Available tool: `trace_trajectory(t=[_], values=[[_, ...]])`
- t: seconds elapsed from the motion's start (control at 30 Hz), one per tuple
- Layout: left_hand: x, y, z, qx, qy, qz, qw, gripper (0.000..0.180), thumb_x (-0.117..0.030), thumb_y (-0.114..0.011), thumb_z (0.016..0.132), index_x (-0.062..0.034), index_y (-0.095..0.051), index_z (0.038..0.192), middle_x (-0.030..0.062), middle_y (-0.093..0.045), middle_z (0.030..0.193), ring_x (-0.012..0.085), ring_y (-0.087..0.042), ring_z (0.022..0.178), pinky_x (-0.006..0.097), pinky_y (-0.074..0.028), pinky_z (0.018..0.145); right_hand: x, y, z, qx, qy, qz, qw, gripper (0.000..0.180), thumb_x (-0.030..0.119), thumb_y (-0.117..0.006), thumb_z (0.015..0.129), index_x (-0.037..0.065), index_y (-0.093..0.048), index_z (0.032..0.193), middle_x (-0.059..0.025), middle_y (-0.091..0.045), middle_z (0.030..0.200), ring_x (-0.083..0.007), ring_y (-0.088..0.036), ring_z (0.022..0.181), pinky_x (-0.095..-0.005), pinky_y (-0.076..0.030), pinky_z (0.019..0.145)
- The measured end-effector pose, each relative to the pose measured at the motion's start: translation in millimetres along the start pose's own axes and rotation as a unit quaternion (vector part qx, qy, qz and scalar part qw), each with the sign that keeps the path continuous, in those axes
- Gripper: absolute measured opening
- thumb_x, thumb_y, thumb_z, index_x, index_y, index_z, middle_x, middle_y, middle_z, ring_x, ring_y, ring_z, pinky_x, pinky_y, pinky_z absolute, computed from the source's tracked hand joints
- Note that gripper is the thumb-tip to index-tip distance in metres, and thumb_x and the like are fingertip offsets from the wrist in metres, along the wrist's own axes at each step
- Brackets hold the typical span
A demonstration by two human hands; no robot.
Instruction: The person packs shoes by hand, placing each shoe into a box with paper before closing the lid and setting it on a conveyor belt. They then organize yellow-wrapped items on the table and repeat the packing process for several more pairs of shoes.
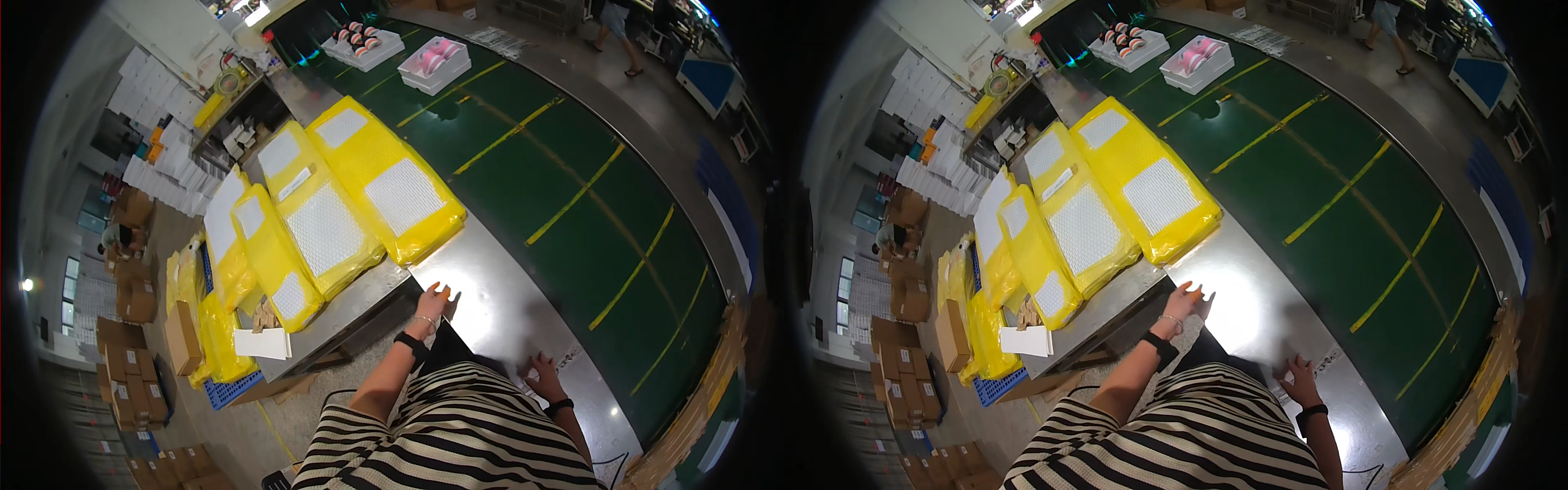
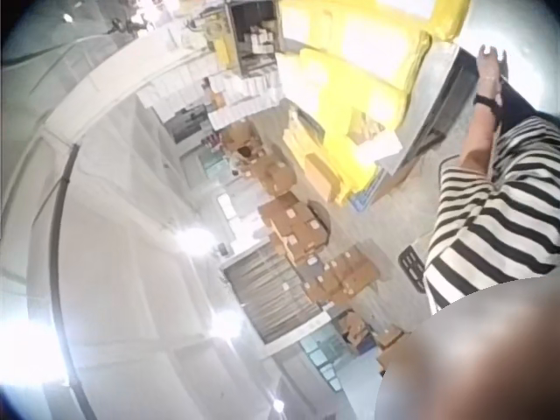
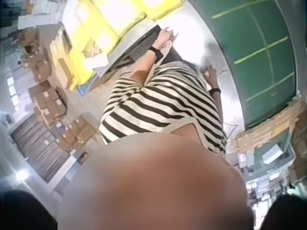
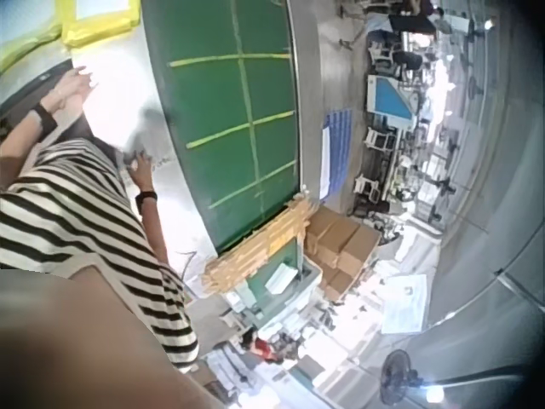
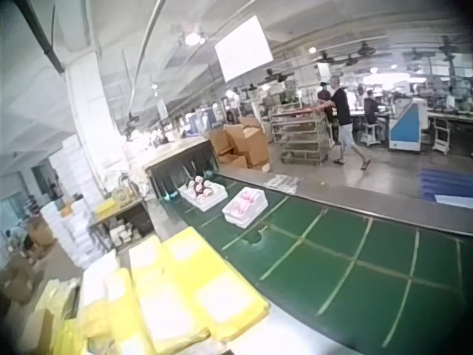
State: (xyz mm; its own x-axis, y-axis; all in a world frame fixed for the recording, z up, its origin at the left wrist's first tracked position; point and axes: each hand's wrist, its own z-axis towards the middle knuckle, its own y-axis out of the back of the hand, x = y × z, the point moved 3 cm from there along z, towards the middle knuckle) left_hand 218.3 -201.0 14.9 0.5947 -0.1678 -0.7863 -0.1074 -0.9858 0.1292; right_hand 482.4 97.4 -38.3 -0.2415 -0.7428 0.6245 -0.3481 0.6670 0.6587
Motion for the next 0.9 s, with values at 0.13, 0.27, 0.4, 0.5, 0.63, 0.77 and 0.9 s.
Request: trace_trajectory(t=[0.13, 0.27, 0.4, 0.5, 0.63, 0.77, 0.9], values=[[-4.3, 52.0, 62.6, -0.173, -0.046, -0.081, 0.981, 0.05, -0.025, -0.063, 0.088, 0.0017, -0.047, 0.127, 0.0114, -0.061, 0.094, 0.0177, -0.057, 0.073, 0.03, -0.048, 0.061, 13.3, 2.2, 8.0, 0.0, -0.042, 0.012, 0.999, 0.078, 0.036, -0.071, 0.075, 0.004, -0.039, 0.139, -0.0286, -0.03, 0.145, -0.0499, -0.026, 0.133, -0.0555, -0.015, 0.113], [-30.6, 73.1, 99.1, -0.272, 0.03, -0.132, 0.953, 0.029, -0.022, -0.065, 0.087, 0.0024, -0.056, 0.1, 0.0117, -0.06, 0.082, 0.0195, -0.056, 0.067, 0.033, -0.048, 0.058, 14.3, -7.1, 16.5, 0.007, -0.099, 0.027, 0.995, 0.081, 0.038, -0.071, 0.074, 0.005, -0.037, 0.14, -0.0345, -0.026, 0.144, -0.0496, -0.029, 0.133, -0.0559, -0.017, 0.112], [-28.1, 77.9, 122.5, -0.273, 0.016, -0.349, 0.896, 0.026, -0.018, -0.07, 0.085, 0.0008, -0.053, 0.093, 0.0093, -0.058, 0.079, 0.02, -0.059, 0.07, 0.036, -0.05, 0.06, 21.9, -13.7, 24.3, 0.024, -0.133, 0.032, 0.99, 0.083, 0.039, -0.072, 0.073, 0.008, -0.037, 0.141, -0.0376, -0.023, 0.143, -0.0499, -0.031, 0.131, -0.0546, -0.023, 0.11], [-29.1, 68.5, 128.7, -0.395, -0.05, -0.33, 0.856, 0.03, -0.016, -0.069, 0.085, 0.0022, -0.051, 0.1, 0.0113, -0.059, 0.089, 0.0207, -0.06, 0.078, 0.036, -0.052, 0.062, 14.7, -22.0, 32.1, 0.028, -0.126, 0.051, 0.99, 0.085, 0.038, -0.073, 0.072, 0.01, -0.034, 0.143, -0.0382, -0.022, 0.144, -0.05, -0.034, 0.129, -0.0506, -0.032, 0.107], [-37.9, 72.2, 135.4, -0.353, -0.015, -0.168, 0.92, 0.043, -0.012, -0.069, 0.084, 0.0034, -0.047, 0.119, 0.0157, -0.06, 0.106, 0.0221, -0.06, 0.087, 0.034, -0.052, 0.074, 2.6, -34.8, 33.7, 0.033, -0.145, 0.165, 0.975, 0.094, 0.035, -0.075, 0.072, 0.007, -0.025, 0.146, -0.0381, -0.026, 0.142, -0.0477, -0.033, 0.131, -0.0439, -0.033, 0.108], [-36.7, 73.4, 130.6, -0.356, -0.007, -0.249, 0.9, 0.046, -0.012, -0.071, 0.083, 0.0034, -0.049, 0.12, 0.0164, -0.061, 0.109, 0.0231, -0.061, 0.088, 0.033, -0.05, 0.079, 6.7, -36.5, 41.9, 0.07, -0.148, 0.069, 0.984, 0.099, 0.033, -0.076, 0.072, 0.004, -0.019, 0.147, -0.0342, -0.031, 0.142, -0.037, -0.033, 0.136, -0.0409, -0.029, 0.111], [-16.5, 78.8, 149.7, -0.375, 0.002, -0.252, 0.892, 0.04, -0.012, -0.072, 0.082, 0.0029, -0.053, 0.115, 0.0151, -0.063, 0.104, 0.0226, -0.061, 0.086, 0.033, -0.05, 0.077, -4.5, -41.9, 47.0, 0.097, -0.159, 0.152, 0.971, 0.1, 0.028, -0.075, 0.077, 0.0, -0.01, 0.148, -0.0316, -0.029, 0.145, -0.0321, -0.035, 0.137, -0.0365, -0.021, 0.114]])
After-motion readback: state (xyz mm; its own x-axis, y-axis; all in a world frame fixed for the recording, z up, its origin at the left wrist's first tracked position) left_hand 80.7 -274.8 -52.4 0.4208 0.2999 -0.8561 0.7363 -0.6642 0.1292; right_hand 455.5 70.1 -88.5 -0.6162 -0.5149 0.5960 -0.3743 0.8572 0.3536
